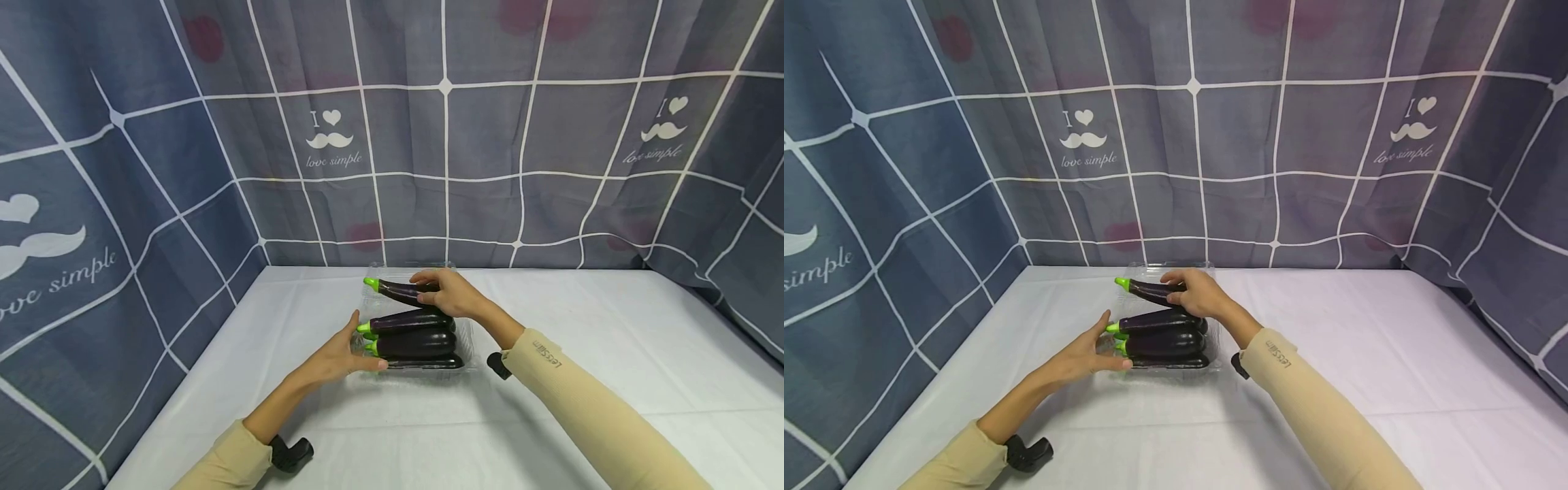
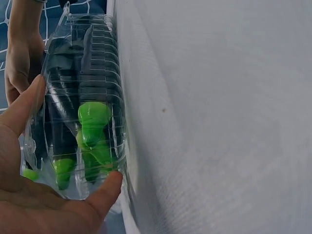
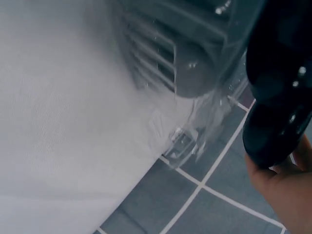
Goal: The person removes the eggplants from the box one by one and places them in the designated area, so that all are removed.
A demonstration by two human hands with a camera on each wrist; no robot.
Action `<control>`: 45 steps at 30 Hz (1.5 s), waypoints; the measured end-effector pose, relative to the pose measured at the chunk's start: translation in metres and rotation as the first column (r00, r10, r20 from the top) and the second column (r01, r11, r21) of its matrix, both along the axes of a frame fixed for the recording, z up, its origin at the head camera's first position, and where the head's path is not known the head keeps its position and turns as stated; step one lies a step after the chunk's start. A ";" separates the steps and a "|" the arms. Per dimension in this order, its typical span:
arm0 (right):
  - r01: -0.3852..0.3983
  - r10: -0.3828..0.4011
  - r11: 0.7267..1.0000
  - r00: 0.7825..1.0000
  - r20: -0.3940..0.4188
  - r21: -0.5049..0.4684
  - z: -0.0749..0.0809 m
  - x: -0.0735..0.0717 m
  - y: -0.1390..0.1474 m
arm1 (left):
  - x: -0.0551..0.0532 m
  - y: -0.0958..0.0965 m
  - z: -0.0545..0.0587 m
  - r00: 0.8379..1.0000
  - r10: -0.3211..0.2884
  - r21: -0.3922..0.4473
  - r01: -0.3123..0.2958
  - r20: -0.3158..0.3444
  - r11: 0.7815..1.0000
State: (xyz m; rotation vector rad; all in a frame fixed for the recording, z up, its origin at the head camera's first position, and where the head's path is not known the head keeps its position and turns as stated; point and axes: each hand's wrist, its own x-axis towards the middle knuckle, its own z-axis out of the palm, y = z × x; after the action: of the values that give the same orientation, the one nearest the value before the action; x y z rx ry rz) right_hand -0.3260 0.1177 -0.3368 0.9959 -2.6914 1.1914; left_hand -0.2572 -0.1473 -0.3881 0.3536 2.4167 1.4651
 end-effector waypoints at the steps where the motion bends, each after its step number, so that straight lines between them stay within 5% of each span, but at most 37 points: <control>1: 0.003 -0.004 1.000 1.000 -0.014 -0.015 0.001 0.001 0.002 | 0.000 0.000 0.000 1.000 -0.002 -0.004 0.002 0.002 1.000; 8: -0.011 0.002 0.997 0.993 -0.116 -0.078 0.006 0.006 0.017 | 0.002 0.000 0.001 1.000 -0.010 0.001 0.010 0.008 1.000; 13: 0.054 -0.063 0.996 0.990 -0.127 -0.072 0.006 0.010 0.026 | 0.001 0.000 0.001 1.000 -0.007 -0.008 0.007 0.007 1.000; 31: 0.187 -0.173 0.975 0.978 0.119 -0.121 -0.001 0.026 0.050 | 0.001 -0.001 -0.001 1.000 -0.014 -0.007 0.014 0.001 1.000; 45: 0.168 -0.105 0.960 0.957 0.269 -0.223 -0.002 0.056 0.082 | 0.002 -0.001 0.000 1.000 -0.015 0.026 0.015 0.016 1.000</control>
State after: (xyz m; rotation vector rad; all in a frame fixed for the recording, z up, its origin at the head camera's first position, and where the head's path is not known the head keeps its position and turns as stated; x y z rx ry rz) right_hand -0.2702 0.1999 -0.3384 0.6500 -2.6475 1.6718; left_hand -0.2554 -0.1480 -0.3882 0.3633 2.3792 1.4876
